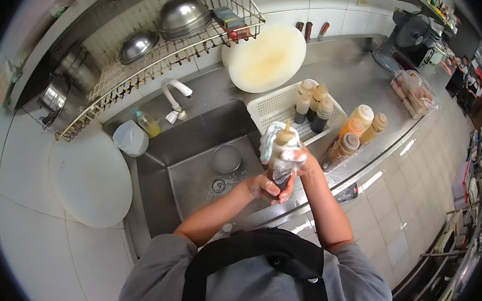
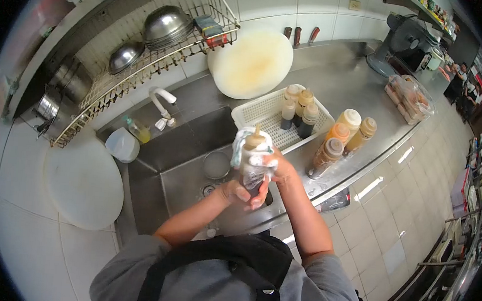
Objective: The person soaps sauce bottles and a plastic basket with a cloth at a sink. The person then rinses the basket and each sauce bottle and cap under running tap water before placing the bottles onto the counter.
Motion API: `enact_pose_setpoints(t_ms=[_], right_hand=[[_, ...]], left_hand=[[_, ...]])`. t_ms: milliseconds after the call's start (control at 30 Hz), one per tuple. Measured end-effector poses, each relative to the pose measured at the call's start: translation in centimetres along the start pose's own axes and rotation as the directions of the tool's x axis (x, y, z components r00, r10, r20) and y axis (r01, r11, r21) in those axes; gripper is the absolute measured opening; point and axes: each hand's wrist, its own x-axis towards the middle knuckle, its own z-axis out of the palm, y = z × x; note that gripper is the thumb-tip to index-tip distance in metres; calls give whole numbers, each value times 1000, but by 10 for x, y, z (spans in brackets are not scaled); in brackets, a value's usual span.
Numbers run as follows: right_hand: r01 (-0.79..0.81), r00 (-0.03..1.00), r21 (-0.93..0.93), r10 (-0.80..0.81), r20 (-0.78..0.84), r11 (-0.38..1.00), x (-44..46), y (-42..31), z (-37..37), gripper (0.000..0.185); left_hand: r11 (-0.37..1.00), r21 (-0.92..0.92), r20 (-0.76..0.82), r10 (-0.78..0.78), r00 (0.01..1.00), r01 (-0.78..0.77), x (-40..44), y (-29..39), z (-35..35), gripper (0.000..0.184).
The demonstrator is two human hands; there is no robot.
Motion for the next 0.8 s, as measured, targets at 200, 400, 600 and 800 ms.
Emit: enact_pose_setpoints(t_ms=[200, 400, 600, 800], right_hand=[[151, 869, -768, -453, -197, 622, 16, -5, 75, 48], [-5, 999, -187, 12, 37, 982, 20, 2, 60, 58], [114, 971, -709, -228, -68, 696, 21, -10, 89, 45], [81, 987, -678, -151, -45, 730, 30, -7, 83, 54]], left_hand=[[786, 607, -694, 455, 558, 113, -18, 2, 23, 36], [976, 164, -451, 202, 869, -142, -37, 2, 42, 35], [845, 504, -669, 253, 699, 176, -46, 11, 22, 40], [766, 639, -644, 476, 599, 78, -44, -12, 22, 35]])
